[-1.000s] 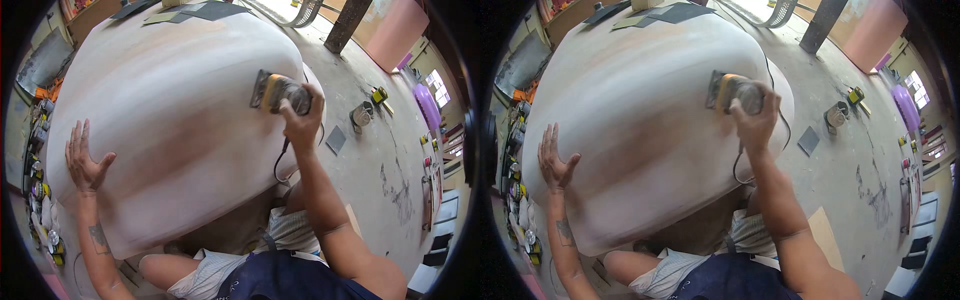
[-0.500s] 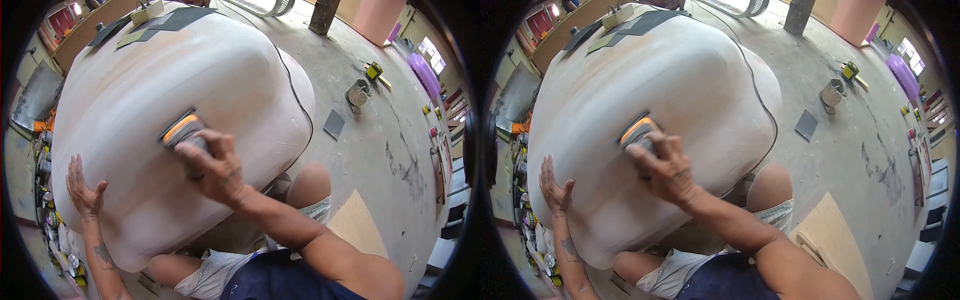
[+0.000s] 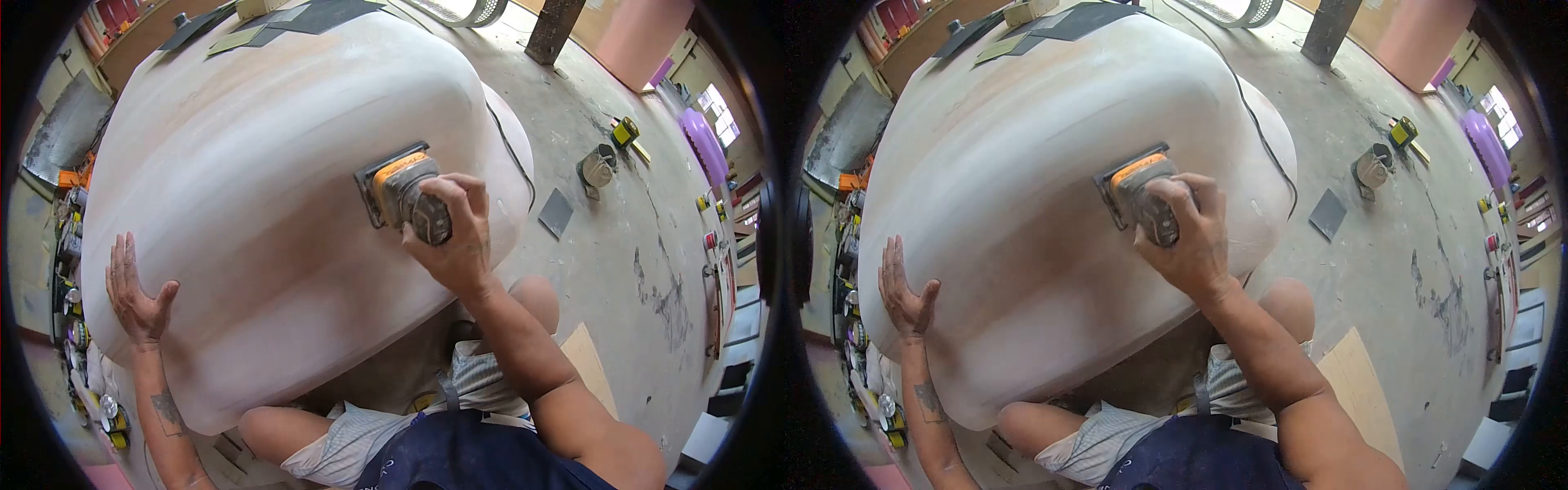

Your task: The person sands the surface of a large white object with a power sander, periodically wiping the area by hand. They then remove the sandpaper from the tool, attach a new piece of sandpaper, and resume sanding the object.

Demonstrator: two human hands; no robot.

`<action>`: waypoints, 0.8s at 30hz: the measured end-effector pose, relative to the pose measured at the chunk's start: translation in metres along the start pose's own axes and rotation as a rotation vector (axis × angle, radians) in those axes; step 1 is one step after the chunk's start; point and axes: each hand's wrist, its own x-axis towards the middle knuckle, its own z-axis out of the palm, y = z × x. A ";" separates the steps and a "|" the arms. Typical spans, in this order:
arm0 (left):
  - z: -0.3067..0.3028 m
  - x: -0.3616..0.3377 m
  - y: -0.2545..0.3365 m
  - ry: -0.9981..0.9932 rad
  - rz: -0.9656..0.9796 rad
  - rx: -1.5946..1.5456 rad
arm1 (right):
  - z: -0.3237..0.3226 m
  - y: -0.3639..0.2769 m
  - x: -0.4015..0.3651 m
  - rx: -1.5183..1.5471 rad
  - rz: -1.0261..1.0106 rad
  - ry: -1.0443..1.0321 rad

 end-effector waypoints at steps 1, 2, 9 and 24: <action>-0.001 0.000 0.001 0.004 -0.002 0.002 | 0.001 -0.003 -0.002 -0.014 -0.011 0.000; -0.002 0.001 0.001 0.005 0.000 0.004 | 0.002 -0.004 -0.004 -0.019 -0.002 -0.018; -0.001 0.000 0.001 0.015 0.008 0.013 | 0.007 0.000 0.020 0.009 -0.006 0.118; -0.001 0.002 0.000 0.035 0.046 0.011 | 0.016 0.001 0.022 -0.013 -0.019 0.260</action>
